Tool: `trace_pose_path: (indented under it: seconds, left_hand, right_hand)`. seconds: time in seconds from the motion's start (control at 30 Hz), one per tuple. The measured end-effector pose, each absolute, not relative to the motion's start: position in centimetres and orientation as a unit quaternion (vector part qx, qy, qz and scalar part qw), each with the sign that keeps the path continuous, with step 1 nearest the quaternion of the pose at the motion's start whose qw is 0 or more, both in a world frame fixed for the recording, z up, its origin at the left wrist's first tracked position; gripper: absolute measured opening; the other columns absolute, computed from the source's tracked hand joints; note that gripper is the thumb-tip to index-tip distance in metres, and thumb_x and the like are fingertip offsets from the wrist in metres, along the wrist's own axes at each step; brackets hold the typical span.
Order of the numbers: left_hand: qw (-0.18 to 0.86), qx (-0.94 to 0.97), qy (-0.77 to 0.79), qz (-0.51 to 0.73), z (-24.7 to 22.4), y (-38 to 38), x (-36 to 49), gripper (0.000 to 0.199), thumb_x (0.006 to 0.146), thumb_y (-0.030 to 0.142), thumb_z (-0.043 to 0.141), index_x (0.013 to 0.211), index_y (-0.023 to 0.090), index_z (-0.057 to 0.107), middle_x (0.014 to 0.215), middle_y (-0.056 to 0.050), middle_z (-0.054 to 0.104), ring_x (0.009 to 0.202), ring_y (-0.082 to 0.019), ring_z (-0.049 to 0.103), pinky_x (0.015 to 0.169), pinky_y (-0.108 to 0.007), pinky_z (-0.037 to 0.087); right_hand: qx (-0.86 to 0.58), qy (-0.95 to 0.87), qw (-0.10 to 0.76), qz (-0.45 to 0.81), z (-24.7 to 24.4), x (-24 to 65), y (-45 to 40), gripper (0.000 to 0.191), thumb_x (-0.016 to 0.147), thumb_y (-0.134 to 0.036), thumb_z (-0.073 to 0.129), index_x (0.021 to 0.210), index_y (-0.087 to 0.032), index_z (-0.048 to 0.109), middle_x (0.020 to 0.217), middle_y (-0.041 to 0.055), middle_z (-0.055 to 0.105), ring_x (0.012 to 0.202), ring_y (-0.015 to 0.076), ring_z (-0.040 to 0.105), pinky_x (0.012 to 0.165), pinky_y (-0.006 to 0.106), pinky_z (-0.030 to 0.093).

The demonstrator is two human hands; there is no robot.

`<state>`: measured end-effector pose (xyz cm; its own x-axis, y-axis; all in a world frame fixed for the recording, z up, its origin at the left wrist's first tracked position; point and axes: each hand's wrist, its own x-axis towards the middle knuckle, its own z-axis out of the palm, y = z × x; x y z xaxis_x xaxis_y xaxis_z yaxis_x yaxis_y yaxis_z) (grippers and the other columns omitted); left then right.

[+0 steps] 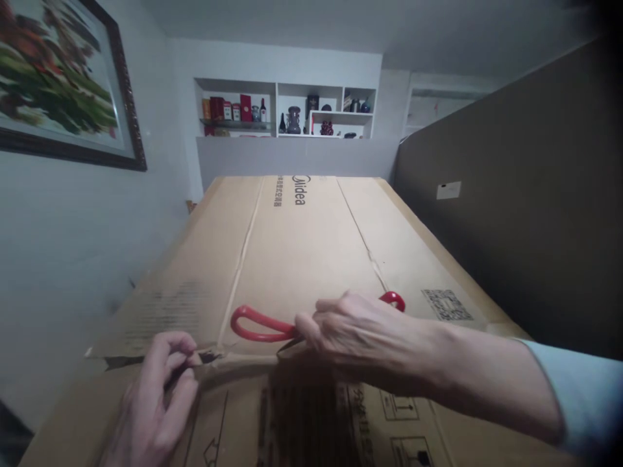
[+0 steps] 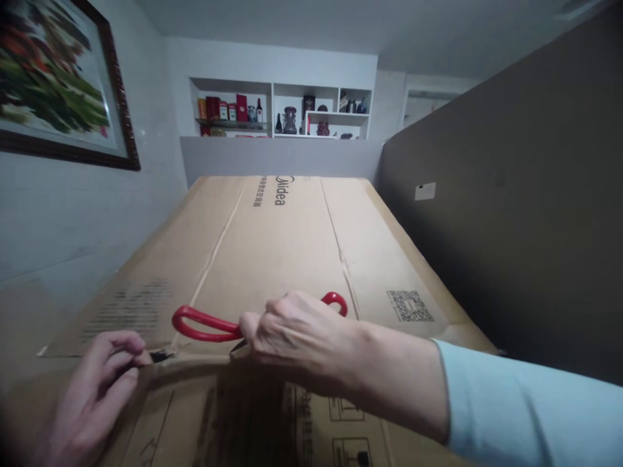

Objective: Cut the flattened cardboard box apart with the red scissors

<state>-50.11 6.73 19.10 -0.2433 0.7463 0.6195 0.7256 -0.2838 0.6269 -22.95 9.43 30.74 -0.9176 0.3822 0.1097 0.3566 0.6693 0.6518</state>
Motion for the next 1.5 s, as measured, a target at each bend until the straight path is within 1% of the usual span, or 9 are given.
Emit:
trace_pose_path:
  seconds: [0.2,0.43,0.63,0.7,0.8,1.0,1.13,1.27,1.5]
  left_hand:
    - [0.113,0.581,0.603,0.535,20.6,5.7,-48.5,0.026,0.087,0.048,0.042,0.104,0.029,0.045,0.093,0.002,0.061,0.093,-0.019,0.061,0.072,-0.026,0.044]
    - [0.118,0.57,0.62,0.527,21.1,5.3,-47.8,0.026,0.087,0.048,0.04,0.106,0.03,0.043,0.098,0.002,0.062,0.096,-0.02,0.059,0.081,-0.031,0.044]
    - [0.063,0.591,0.626,0.505,20.6,5.7,-48.9,0.025,0.086,0.049,0.042,0.1,0.028,0.046,0.081,0.004,0.056,0.066,-0.015,0.055,0.057,-0.026,0.042]
    - [0.04,0.601,0.617,0.507,20.2,6.1,-49.5,0.028,0.085,0.052,0.044,0.098,0.027,0.047,0.082,0.003,0.056,0.066,-0.016,0.055,0.052,-0.025,0.04]
    - [0.039,0.596,0.617,0.512,20.0,6.2,-49.6,0.03,0.084,0.054,0.046,0.097,0.027,0.048,0.085,0.001,0.056,0.077,-0.018,0.057,0.053,-0.024,0.039]
    - [0.038,0.614,0.602,0.508,20.5,5.8,-49.8,0.026,0.084,0.05,0.046,0.097,0.027,0.047,0.079,0.003,0.058,0.067,-0.015,0.056,0.055,-0.022,0.043]
    - [0.101,0.589,0.597,0.536,20.5,5.7,-49.3,0.023,0.084,0.046,0.047,0.096,0.026,0.045,0.08,0.002,0.059,0.068,-0.016,0.058,0.054,-0.022,0.043]
    - [0.129,0.535,0.616,0.563,20.8,5.3,-48.1,0.015,0.083,0.037,0.045,0.094,0.026,0.045,0.086,0.002,0.054,0.078,-0.015,0.055,0.064,-0.02,0.042]
    - [0.17,0.521,0.604,0.579,19.8,5.9,-48.9,0.017,0.083,0.04,0.048,0.091,0.026,0.046,0.084,0.004,0.058,0.078,-0.013,0.055,0.06,-0.018,0.038]
  right_hand:
    - [0.115,0.92,0.0,0.375,31.6,-26.2,10.5,0.014,0.093,-0.015,0.045,0.079,-0.018,0.046,0.06,-0.0036,0.038,0.045,0.0132,0.029,0.038,0.033,0.021]
    - [0.135,0.908,0.017,0.395,31.8,-27.7,10.2,0.024,0.099,-0.023,0.036,0.08,-0.017,0.049,0.061,-0.0022,0.044,0.042,0.012,0.028,0.035,0.031,0.021]
    - [0.105,0.878,0.109,0.453,32.5,-28.4,9.6,0.025,0.098,-0.015,0.029,0.081,-0.017,0.048,0.061,-0.0014,0.042,0.042,0.0111,0.026,0.034,0.027,0.021]
    - [0.086,0.876,0.113,0.461,32.8,-28.6,9.4,0.028,0.096,-0.009,0.027,0.079,-0.018,0.047,0.061,-0.0012,0.039,0.045,0.0117,0.027,0.036,0.027,0.021]
    - [0.057,0.886,0.099,0.449,32.8,-29.0,9.2,0.03,0.096,-0.006,0.025,0.076,-0.019,0.044,0.062,-0.0014,0.034,0.05,0.0128,0.031,0.038,0.027,0.022]
    - [0.064,0.897,0.153,0.41,32.3,-28.9,9.6,0.025,0.096,-0.008,0.03,0.08,-0.016,0.046,0.066,-0.0022,0.029,0.051,0.0115,0.029,0.038,0.028,0.02]
    - [0.069,0.905,0.116,0.404,31.1,-27.1,10.5,0.028,0.098,-0.008,0.025,0.084,-0.016,0.048,0.065,-0.0017,0.033,0.049,0.0122,0.029,0.037,0.029,0.021]
    - [0.078,0.906,0.076,0.408,29.8,-25.2,10.7,0.02,0.091,-0.007,0.038,0.075,-0.017,0.047,0.066,-0.0001,0.035,0.049,0.0117,0.03,0.037,0.029,0.021]
    - [0.144,0.901,0.064,0.404,28.9,-20.1,9.4,0.014,0.081,-0.009,0.053,0.074,-0.018,0.045,0.065,0.0,0.036,0.05,0.0129,0.028,0.042,0.032,0.016]
